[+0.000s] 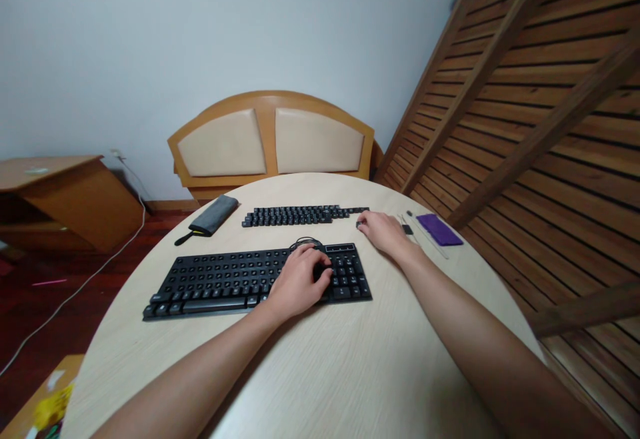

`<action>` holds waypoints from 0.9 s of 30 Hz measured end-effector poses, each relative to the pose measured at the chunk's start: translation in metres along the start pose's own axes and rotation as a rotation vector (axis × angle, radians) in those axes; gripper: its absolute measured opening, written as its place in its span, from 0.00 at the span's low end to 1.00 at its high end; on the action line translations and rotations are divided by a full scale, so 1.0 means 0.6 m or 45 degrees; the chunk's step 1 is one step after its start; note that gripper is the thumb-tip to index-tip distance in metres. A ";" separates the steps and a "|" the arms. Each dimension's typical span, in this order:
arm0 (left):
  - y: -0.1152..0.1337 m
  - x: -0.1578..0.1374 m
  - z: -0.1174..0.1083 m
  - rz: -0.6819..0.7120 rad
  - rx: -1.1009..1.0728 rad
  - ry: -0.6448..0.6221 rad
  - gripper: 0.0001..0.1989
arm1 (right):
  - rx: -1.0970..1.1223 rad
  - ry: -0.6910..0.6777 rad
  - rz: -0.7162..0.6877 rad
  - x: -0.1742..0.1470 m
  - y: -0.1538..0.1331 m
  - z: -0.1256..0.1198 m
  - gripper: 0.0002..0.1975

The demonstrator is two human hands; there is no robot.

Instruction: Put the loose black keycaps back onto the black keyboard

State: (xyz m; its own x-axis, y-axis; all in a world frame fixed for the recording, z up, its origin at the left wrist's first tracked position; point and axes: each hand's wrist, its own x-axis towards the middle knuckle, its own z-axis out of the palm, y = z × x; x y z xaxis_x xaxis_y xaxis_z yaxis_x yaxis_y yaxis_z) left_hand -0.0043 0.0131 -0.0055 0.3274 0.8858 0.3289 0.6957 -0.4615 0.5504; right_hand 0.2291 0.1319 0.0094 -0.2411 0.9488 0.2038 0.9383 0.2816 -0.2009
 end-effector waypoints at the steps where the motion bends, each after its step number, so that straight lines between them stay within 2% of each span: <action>1: -0.001 0.001 0.000 -0.015 -0.024 0.010 0.04 | 0.022 -0.020 -0.024 -0.003 -0.003 -0.011 0.08; 4: 0.000 0.002 0.000 -0.037 -0.080 0.034 0.07 | 0.239 -0.149 -0.182 -0.012 -0.020 -0.042 0.08; 8: 0.000 0.003 0.000 -0.076 -0.141 0.044 0.14 | 0.690 -0.475 -0.432 -0.025 -0.055 -0.068 0.08; 11: -0.001 0.004 0.000 -0.071 -0.159 0.057 0.17 | 0.810 -0.641 -0.482 -0.034 -0.078 -0.070 0.09; 13: -0.002 0.005 -0.001 -0.048 -0.152 0.052 0.14 | 0.845 -0.682 -0.504 -0.038 -0.085 -0.064 0.10; 17: -0.004 0.005 0.000 -0.014 -0.152 0.043 0.08 | 0.937 -0.663 -0.530 -0.043 -0.086 -0.048 0.12; 23: -0.011 0.004 0.004 -0.027 -0.132 0.074 0.06 | 0.910 -0.621 -0.552 -0.043 -0.086 -0.047 0.10; 25: -0.012 0.005 0.005 -0.039 -0.129 0.081 0.05 | 0.823 -0.499 -0.549 -0.042 -0.085 -0.045 0.09; 27: -0.012 0.005 0.006 -0.045 -0.126 0.079 0.05 | 0.694 -0.302 -0.516 -0.041 -0.082 -0.037 0.10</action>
State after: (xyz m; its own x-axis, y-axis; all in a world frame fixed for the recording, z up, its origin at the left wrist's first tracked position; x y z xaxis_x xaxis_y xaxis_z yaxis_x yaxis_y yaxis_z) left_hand -0.0059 0.0194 -0.0112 0.2613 0.8983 0.3532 0.6385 -0.4353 0.6347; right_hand 0.1943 0.0918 0.0353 -0.6499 0.7425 0.1625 0.5212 0.5910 -0.6157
